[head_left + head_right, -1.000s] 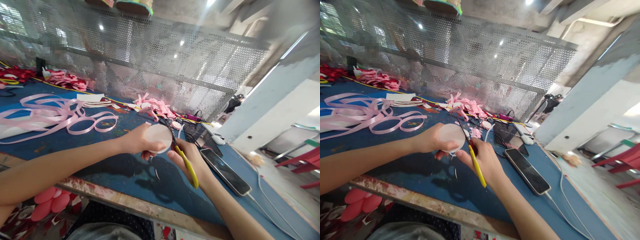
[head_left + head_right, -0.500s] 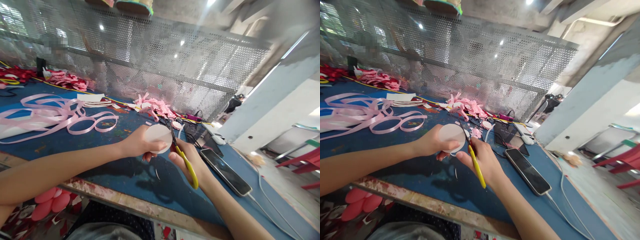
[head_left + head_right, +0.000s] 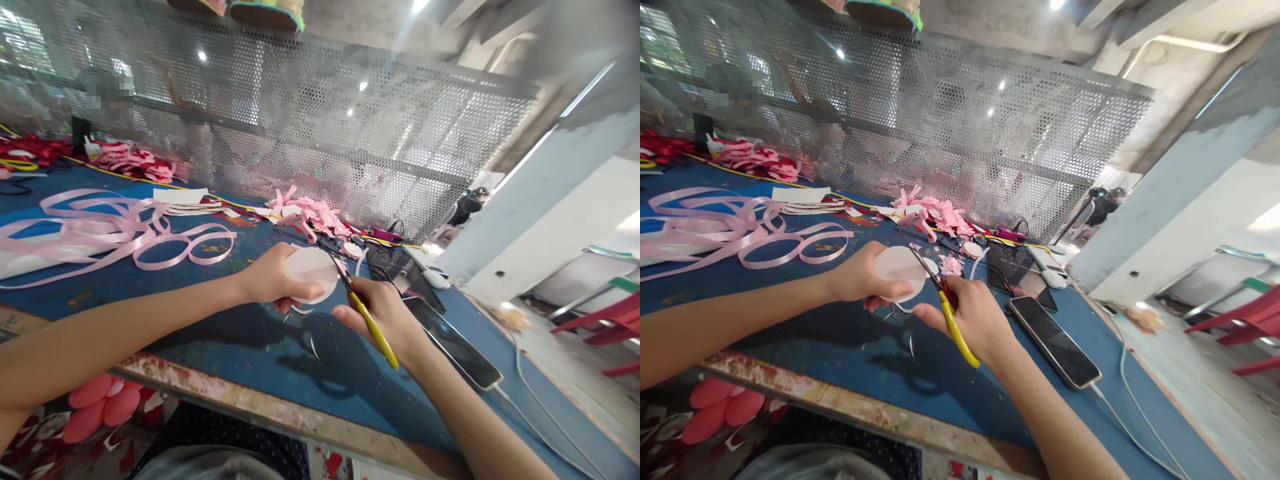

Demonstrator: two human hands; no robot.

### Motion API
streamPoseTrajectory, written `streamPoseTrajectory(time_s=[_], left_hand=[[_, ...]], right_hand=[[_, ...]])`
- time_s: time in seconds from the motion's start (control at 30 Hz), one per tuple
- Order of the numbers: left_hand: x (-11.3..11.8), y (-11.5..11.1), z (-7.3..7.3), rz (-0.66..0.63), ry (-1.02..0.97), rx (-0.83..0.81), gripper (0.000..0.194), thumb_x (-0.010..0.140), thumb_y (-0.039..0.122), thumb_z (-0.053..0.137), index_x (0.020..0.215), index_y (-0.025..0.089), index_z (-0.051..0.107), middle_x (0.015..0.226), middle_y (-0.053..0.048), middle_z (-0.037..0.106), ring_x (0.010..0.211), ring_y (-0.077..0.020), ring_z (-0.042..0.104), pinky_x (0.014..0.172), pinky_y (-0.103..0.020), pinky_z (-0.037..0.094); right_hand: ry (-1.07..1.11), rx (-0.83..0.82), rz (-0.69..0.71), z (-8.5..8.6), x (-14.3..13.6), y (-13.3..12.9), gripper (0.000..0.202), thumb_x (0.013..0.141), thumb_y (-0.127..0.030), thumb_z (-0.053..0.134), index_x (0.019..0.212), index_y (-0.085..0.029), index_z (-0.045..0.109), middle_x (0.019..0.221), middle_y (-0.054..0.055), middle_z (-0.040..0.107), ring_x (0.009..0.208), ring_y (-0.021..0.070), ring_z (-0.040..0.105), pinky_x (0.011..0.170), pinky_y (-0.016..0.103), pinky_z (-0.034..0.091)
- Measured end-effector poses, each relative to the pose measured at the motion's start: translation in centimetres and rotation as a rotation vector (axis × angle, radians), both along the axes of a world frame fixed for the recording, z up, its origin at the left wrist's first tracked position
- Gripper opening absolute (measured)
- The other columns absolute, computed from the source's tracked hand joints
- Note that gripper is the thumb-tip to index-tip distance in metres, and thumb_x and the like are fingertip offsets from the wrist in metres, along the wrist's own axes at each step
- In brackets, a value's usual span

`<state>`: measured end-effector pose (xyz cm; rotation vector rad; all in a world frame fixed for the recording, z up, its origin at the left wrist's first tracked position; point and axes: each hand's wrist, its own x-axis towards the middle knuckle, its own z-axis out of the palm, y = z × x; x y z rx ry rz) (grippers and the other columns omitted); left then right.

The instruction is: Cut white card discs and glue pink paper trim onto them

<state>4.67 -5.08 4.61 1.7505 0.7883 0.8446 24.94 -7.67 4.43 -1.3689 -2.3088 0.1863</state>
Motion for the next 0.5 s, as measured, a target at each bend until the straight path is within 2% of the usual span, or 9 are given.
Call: streamPoseTrajectory(time_s=[0.17, 0.27, 0.4, 0.5], left_hand=[[-0.1, 0.7, -0.5, -0.040, -0.059, -0.020, 0.019, 0.069, 0.028, 0.066, 0.063, 0.013, 0.056, 0.040, 0.004, 0.051, 0.028, -0.0067, 0.044, 0.027, -0.015, 0.035], [0.3, 1.1, -1.1, 0.012, -0.225, -0.053, 0.022, 0.068, 0.032, 0.069, 0.072, 0.011, 0.062, 0.049, 0.002, 0.057, 0.037, -0.0075, 0.050, 0.034, -0.016, 0.041], [1.3, 0.8, -2.0, 0.057, -0.574, -0.247, 0.033, 0.069, 0.037, 0.069, 0.090, 0.012, 0.064, 0.070, -0.003, 0.066, 0.059, -0.0117, 0.061, 0.049, -0.019, 0.052], [2.1, 0.1, -2.6, 0.027, -0.689, -0.386, 0.038, 0.070, 0.039, 0.068, 0.098, 0.014, 0.062, 0.080, -0.005, 0.067, 0.065, -0.0135, 0.063, 0.053, -0.022, 0.054]], right_hand=[[-0.008, 0.021, -0.089, 0.0, -0.5, -0.1, 0.060, 0.072, -0.077, 0.035, 0.053, -0.020, 0.033, 0.045, -0.005, 0.029, 0.048, 0.0082, 0.021, 0.044, 0.024, 0.017], [0.013, 0.079, -0.138, -0.2, -0.7, -0.1, 0.062, 0.073, -0.077, 0.033, 0.051, -0.019, 0.035, 0.043, -0.005, 0.029, 0.048, 0.0083, 0.021, 0.043, 0.023, 0.019], [0.067, 0.163, -0.230, -0.6, -0.9, 0.0, 0.062, 0.074, -0.077, 0.033, 0.049, -0.020, 0.032, 0.042, -0.005, 0.027, 0.047, 0.0085, 0.021, 0.044, 0.024, 0.019], [0.092, 0.176, -0.249, -0.8, -1.1, 0.0, 0.060, 0.074, -0.075, 0.034, 0.050, -0.020, 0.033, 0.042, -0.005, 0.028, 0.047, 0.0086, 0.021, 0.044, 0.024, 0.019]])
